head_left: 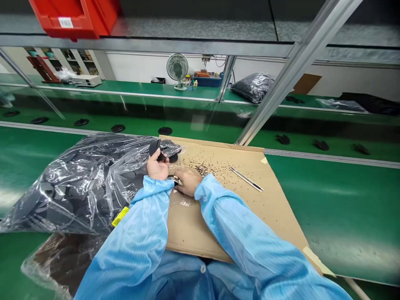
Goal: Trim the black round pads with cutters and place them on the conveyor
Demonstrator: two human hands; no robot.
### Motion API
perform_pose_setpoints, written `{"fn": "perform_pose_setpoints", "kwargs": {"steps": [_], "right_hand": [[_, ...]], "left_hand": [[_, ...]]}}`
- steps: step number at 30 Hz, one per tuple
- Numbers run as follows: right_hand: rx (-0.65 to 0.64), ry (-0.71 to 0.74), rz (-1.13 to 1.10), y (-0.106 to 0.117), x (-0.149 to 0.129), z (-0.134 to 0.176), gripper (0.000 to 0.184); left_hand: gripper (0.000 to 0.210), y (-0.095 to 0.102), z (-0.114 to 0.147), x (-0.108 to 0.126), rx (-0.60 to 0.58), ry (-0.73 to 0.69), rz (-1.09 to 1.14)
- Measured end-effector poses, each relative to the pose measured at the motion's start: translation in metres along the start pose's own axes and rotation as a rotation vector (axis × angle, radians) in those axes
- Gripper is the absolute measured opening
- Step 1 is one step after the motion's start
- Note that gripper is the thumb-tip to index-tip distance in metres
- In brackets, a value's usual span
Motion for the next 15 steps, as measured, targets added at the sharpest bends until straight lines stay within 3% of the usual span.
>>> {"fn": "perform_pose_setpoints", "kwargs": {"steps": [8, 15], "right_hand": [[0.07, 0.066, -0.048, -0.011, -0.008, 0.011, 0.042], [0.001, 0.015, 0.105, -0.01, -0.018, 0.004, 0.029]], "left_hand": [[0.019, 0.002, 0.0, -0.003, -0.053, -0.017, -0.019], [0.019, 0.005, -0.004, 0.002, -0.071, -0.029, -0.003]]}}
Point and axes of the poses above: each hand's wrist, its own z-axis away from the middle knuckle, its own y-axis out of the back of the hand, x = y × z, the point moved 1 cm from there along -z, towards the middle knuckle, and after that the axes turned 2 degrees about z, right-handed, at the moved point
